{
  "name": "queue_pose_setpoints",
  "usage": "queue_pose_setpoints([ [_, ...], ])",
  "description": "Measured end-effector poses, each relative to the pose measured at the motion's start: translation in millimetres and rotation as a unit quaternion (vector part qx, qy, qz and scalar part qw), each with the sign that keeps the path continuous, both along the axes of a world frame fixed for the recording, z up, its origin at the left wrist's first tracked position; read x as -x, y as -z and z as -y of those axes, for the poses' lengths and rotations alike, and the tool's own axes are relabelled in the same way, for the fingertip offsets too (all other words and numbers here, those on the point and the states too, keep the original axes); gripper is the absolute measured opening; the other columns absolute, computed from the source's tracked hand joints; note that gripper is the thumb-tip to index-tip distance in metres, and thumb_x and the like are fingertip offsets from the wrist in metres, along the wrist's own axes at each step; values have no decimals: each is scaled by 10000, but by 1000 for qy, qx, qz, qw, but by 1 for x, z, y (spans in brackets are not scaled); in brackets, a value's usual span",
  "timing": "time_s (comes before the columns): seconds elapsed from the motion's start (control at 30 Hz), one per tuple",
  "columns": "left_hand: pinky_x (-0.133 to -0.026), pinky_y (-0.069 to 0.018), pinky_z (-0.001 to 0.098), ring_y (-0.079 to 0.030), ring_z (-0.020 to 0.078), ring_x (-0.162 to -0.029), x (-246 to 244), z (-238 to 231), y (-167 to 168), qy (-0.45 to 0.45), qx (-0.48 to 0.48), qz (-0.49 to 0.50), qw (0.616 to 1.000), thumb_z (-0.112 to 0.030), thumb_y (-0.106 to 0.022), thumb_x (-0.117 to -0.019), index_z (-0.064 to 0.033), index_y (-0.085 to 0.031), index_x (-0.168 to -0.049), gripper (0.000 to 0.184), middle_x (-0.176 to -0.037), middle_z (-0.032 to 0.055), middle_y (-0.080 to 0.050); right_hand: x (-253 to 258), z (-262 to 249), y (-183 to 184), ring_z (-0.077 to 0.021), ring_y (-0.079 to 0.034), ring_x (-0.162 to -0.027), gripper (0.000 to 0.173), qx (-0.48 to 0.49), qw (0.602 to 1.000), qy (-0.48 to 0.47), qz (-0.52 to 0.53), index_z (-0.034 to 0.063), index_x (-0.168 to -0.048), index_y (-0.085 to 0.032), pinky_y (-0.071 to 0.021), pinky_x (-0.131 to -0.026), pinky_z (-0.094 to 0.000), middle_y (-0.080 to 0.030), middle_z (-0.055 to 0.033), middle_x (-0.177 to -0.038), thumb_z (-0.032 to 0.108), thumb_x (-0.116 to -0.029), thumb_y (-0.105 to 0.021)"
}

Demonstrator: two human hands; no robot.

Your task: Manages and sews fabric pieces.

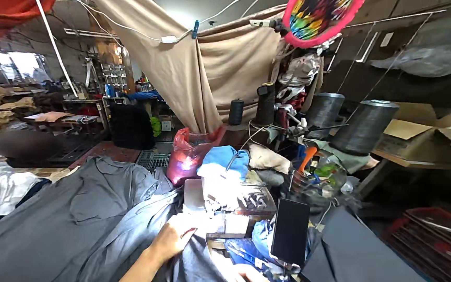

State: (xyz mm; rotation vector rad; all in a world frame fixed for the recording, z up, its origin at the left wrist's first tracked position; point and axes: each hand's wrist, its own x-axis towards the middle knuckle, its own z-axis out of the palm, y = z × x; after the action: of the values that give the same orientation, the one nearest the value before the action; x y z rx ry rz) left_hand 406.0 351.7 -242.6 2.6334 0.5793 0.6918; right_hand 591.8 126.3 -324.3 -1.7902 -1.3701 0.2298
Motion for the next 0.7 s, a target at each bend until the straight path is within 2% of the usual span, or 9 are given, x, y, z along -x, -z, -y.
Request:
queue_pose_setpoints([
  [0.07, -1099, -495, 435, -659, 216, -1228, -6, -15, 36, 21, -80, 73, 994, -298, -538, -1056, -141, -769, -1180, 306, -1234, 49, -738, 15, -41, -4, -254, -727, -1041, 224, -28, 998, 19, -53, -31, -1096, -754, -567, -978, -428, -749, -168, -1100, 114, -972, -637],
  [0.13, -1089, -508, 418, -663, 197, -1219, -8, -19, 45, 26, -91, 100, 991, -293, -530, -1062, -137, -761, -1198, 310, -1237, 37, -737, 24, -76, -10, -228, -723, -1027, 276, 16, 991, 8, -135, -17, -1146, -744, -557, -976, -423, -754, -151, -1088, 189, -996, -638],
  [0.17, -1079, -513, 419, -672, 198, -1205, -7, -19, 43, 33, -90, 103, 990, -257, -537, -1051, -120, -764, -1182, 295, -1223, 43, -742, 27, -90, -12, -183, -707, -968, 272, 26, 985, -9, -171, -9, -1091, -757, -548, -934, -392, -753, -124, -1012, 212, -1002, -626],
  [0.27, -1017, -522, 497, -698, 266, -1121, -4, -20, 25, 89, -101, 78, 988, -166, -576, -959, -64, -768, -1071, 245, -1121, 101, -756, 41, -110, -22, -34, -612, -723, 210, -62, 968, -28, -241, 11, -881, -738, -520, -718, -265, -673, -5, -761, 178, -967, -644],
  [0.33, -947, -523, 562, -699, 334, -1044, -1, -24, 1, 152, -117, 17, 981, -137, -642, -853, -53, -753, -1026, 222, -1048, 140, -745, 53, -99, -45, 9, -670, -756, 106, -159, 939, -68, -296, -5, -909, -752, -579, -748, -204, -731, 8, -808, 40, -943, -663],
  [0.43, -802, -556, 573, -701, 366, -946, 7, -60, -39, 170, -161, -85, 968, -70, -653, -787, -49, -741, -920, 160, -932, 142, -732, 56, -68, -79, 11, -678, -748, 107, -166, 930, -124, -305, -22, -908, -745, -583, -737, -203, -738, 8, -812, -13, -937, -642],
  [0.53, -967, -492, 595, -658, 392, -1105, 12, -115, -81, 30, -57, -249, 966, 54, -613, -858, -5, -754, -1066, 258, -1111, 180, -726, 45, -65, -76, -6, -680, -726, 111, -151, 929, -94, -324, -5, -903, -745, -587, -712, -217, -735, 13, -794, -11, -945, -642],
  [0.6, -1020, -498, 568, -650, 398, -1153, 7, -141, -86, -71, -10, -153, 986, 40, -604, -932, 25, -717, -1159, 254, -1198, 239, -684, 38, -83, -61, -7, -650, -702, 82, -147, 939, -2, -312, 6, -870, -739, -561, -692, -210, -705, 11, -756, 13, -925, -679],
  [0.7, -1116, -452, 555, -503, 416, -1371, -18, -123, -66, -137, -13, 53, 989, -33, -678, -940, -24, -584, -1391, 461, -1517, 268, -458, 31, -109, -42, -57, -668, -761, 83, -132, 932, 132, -310, -37, -928, -733, -569, -741, -256, -712, -52, -800, 10, -861, -731],
])
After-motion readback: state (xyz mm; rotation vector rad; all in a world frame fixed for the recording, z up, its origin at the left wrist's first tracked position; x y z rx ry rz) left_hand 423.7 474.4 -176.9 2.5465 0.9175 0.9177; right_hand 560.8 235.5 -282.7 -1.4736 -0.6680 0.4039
